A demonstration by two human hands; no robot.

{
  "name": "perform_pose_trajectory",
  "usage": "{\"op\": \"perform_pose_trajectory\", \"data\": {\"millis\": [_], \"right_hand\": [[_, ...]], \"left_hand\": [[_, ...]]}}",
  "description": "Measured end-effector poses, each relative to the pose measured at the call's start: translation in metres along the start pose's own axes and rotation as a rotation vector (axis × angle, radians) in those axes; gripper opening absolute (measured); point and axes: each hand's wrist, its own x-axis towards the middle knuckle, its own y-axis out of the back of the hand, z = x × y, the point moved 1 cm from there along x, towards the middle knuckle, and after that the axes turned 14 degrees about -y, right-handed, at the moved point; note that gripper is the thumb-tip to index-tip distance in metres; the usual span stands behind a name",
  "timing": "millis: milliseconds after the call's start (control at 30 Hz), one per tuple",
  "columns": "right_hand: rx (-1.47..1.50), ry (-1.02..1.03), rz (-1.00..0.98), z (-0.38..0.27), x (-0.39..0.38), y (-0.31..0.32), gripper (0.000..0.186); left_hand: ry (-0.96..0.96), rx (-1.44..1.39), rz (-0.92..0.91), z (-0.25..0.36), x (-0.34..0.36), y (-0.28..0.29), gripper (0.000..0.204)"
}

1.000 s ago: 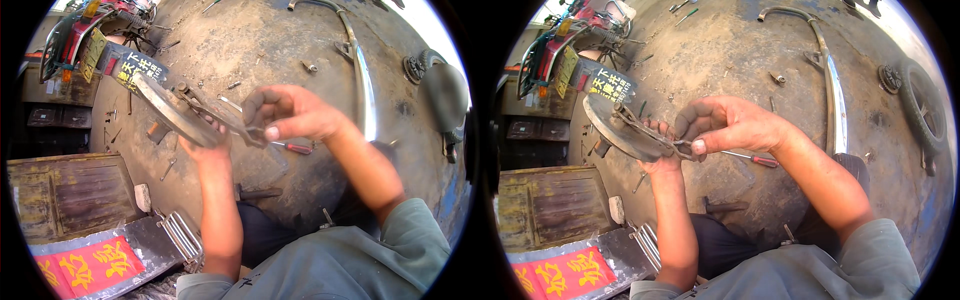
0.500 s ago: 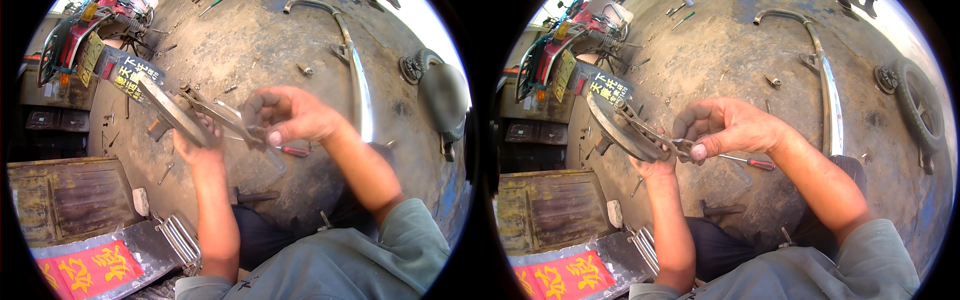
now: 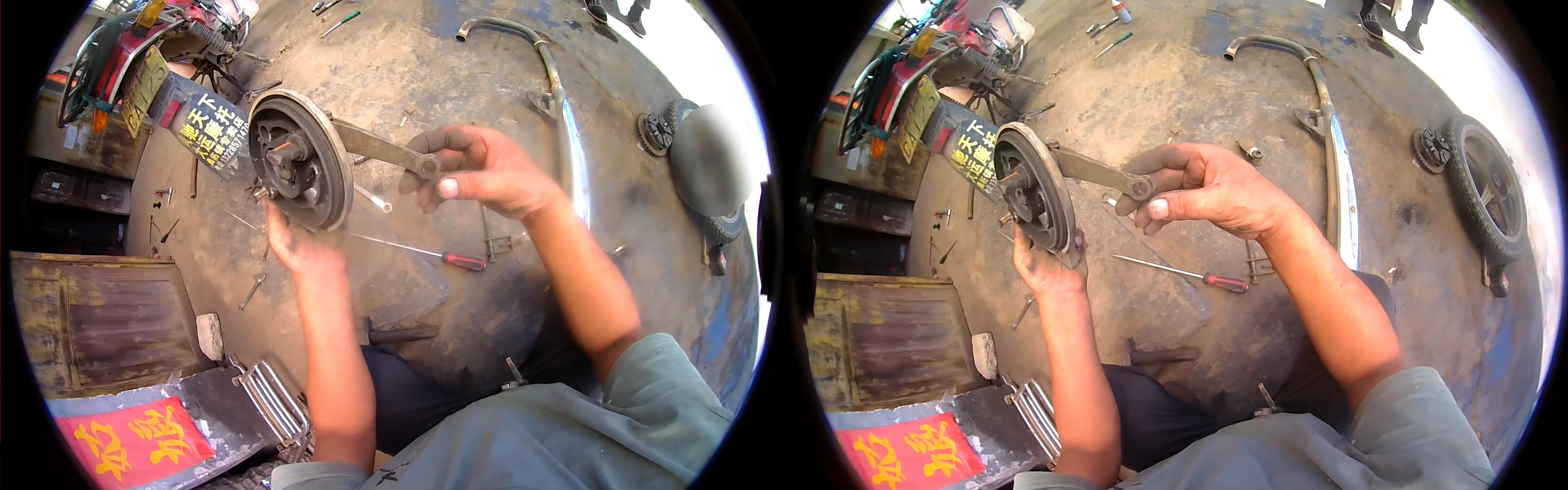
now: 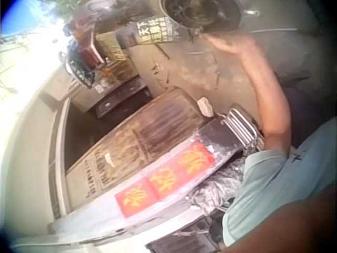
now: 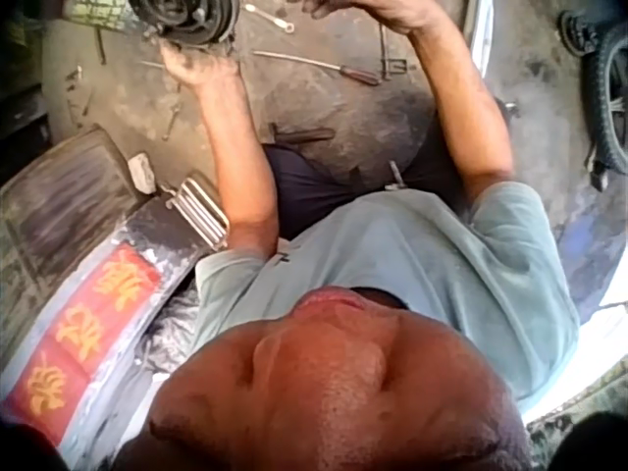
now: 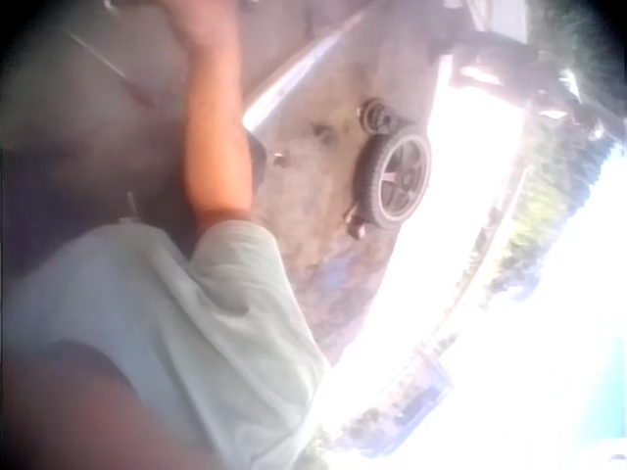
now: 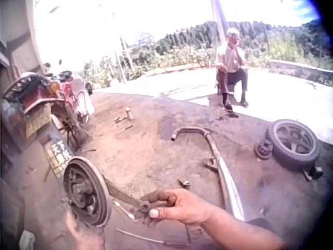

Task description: The person disassembles a motorcycle brake plate assembly by removing the brake shoes and then using a hammer and a punch to drive out a metal pin. They handle the brake plate, shoes, and various small springs and components on the concrete floor.

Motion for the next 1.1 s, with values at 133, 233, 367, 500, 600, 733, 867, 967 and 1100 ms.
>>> {"op": "perform_pose_trajectory", "data": {"millis": [133,233,367,500,600,733,867,967,1100], "right_hand": [[-0.023,-0.037,0.095,0.002,0.001,0.001,0.049],[-0.044,-0.09,0.142,0.009,0.003,0.005,0.045],[-0.142,-0.145,0.212,0.019,0.009,0.011,0.042],[-0.193,-0.159,0.223,0.035,0.017,0.017,0.04],[-0.26,-0.172,0.226,0.044,0.021,0.015,0.04],[-0.27,-0.178,0.176,0.052,0.018,0.022,0.039],[-0.401,-0.266,0.122,0.07,0.028,0.017,0.045],[-0.545,-0.381,0.144,0.08,0.029,0.017,0.045],[-0.618,-0.396,0.156,0.089,0.037,0.006,0.046]], "left_hand": [[-0.081,0.003,-0.07,0.003,0.005,0.005,0.05],[-0.149,-0.054,-0.099,0.005,0.004,0.007,0.05],[-0.254,-0.008,-0.13,0.015,0.002,0.001,0.051],[-0.387,0.055,-0.188,0.019,0.014,0.016,0.051],[-0.448,0.054,-0.279,0.021,0.031,0.041,0.047],[-0.414,0.256,-0.219,0.027,0.019,0.019,0.045],[-0.191,0.289,-0.062,0.026,0.016,0.015,0.044],[-0.07,0.377,0.034,0.018,0.026,0.029,0.043],[0.093,0.39,-0.013,0.02,0.052,0.073,0.042]]}}
